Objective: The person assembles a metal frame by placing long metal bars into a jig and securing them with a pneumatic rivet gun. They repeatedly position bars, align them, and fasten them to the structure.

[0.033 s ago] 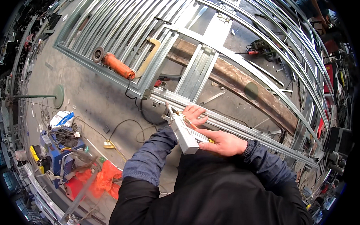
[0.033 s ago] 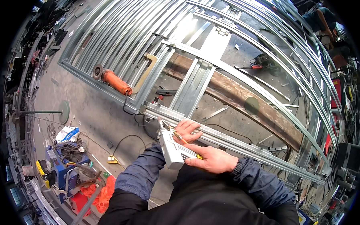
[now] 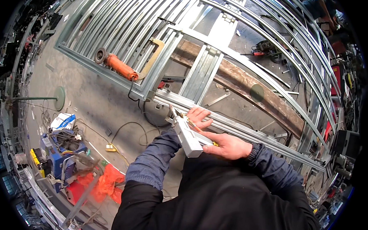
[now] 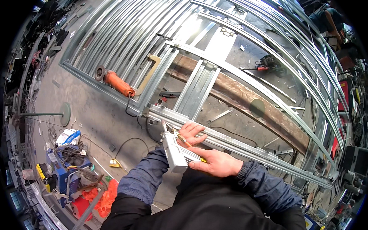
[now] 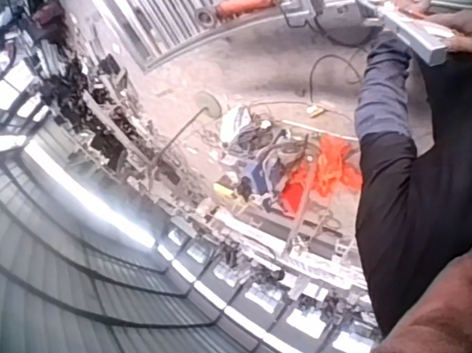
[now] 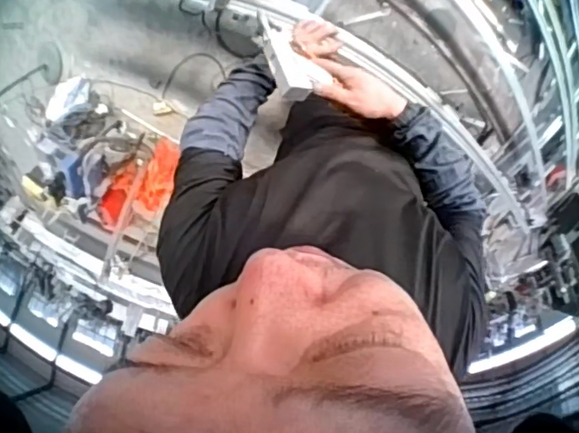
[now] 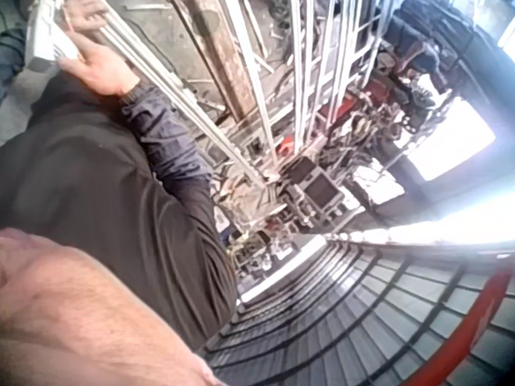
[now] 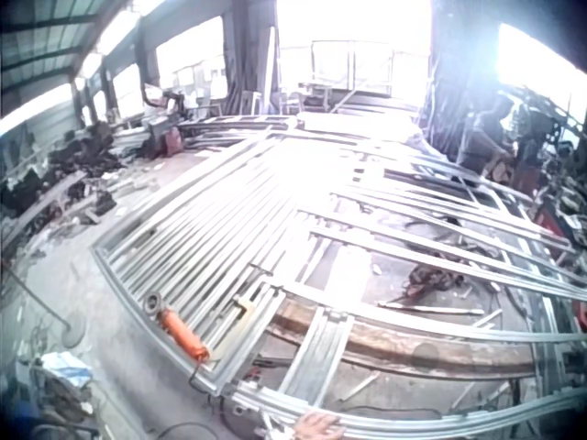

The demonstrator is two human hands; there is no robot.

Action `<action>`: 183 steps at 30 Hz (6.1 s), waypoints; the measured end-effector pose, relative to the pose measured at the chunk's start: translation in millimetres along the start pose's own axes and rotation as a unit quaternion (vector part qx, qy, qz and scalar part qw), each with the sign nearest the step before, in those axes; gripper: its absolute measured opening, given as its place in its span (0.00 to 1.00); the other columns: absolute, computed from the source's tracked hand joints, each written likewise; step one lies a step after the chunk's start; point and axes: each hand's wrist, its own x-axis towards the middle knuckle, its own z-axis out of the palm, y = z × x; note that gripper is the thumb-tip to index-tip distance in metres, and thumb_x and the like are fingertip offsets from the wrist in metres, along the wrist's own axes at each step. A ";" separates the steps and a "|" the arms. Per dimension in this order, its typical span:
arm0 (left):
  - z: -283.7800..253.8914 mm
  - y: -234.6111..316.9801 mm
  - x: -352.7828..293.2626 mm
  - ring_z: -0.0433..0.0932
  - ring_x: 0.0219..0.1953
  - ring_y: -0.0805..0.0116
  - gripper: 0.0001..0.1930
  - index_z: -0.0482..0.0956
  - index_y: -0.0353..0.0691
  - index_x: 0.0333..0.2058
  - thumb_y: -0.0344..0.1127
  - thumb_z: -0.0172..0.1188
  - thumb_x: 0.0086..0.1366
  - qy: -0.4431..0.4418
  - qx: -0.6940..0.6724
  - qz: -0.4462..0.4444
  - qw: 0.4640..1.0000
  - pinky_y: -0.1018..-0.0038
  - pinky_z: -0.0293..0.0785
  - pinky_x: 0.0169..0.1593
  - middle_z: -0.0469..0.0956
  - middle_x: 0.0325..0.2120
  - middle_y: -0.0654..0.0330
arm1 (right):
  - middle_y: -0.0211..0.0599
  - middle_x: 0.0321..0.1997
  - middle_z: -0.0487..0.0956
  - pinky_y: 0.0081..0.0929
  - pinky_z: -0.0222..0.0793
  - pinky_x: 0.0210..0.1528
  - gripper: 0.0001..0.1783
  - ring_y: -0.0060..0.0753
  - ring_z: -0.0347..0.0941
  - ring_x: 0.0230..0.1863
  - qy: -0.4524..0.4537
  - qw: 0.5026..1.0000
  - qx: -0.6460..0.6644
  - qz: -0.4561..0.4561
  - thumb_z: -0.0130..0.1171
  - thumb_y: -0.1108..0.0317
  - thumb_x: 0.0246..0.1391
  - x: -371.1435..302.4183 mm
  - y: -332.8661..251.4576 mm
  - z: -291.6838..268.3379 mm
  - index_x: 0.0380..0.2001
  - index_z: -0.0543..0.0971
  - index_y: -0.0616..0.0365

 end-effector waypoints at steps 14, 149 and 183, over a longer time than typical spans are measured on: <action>6.4 -2.9 -6.0 0.76 0.59 0.48 0.27 0.85 0.41 0.51 0.48 0.62 0.54 -0.025 0.003 -0.005 1.000 0.49 0.71 0.61 0.77 0.55 0.47 | 0.60 0.53 0.84 0.47 0.75 0.58 0.41 0.62 0.81 0.55 0.032 0.998 -0.050 0.000 0.56 0.39 0.71 21.6 -0.6 12.4 0.75 0.66 0.55; 18.1 9.5 -14.9 0.76 0.55 0.66 0.22 0.78 0.66 0.57 0.42 0.61 0.64 -0.095 0.125 -0.092 0.983 0.64 0.70 0.56 0.77 0.61 0.69 | 0.42 0.37 0.80 0.35 0.80 0.25 0.31 0.35 0.79 0.24 -0.173 0.887 0.373 0.209 0.52 0.38 0.74 65.4 47.5 -155.7 0.52 0.75 0.59; 10.5 6.9 -2.5 0.77 0.59 0.57 0.20 0.80 0.59 0.54 0.39 0.62 0.61 -0.090 0.056 -0.100 0.989 0.56 0.71 0.64 0.76 0.64 0.64 | 0.32 0.36 0.80 0.28 0.80 0.25 0.38 0.27 0.79 0.25 -0.222 0.873 0.377 0.214 0.48 0.27 0.69 86.7 77.8 -164.2 0.48 0.80 0.56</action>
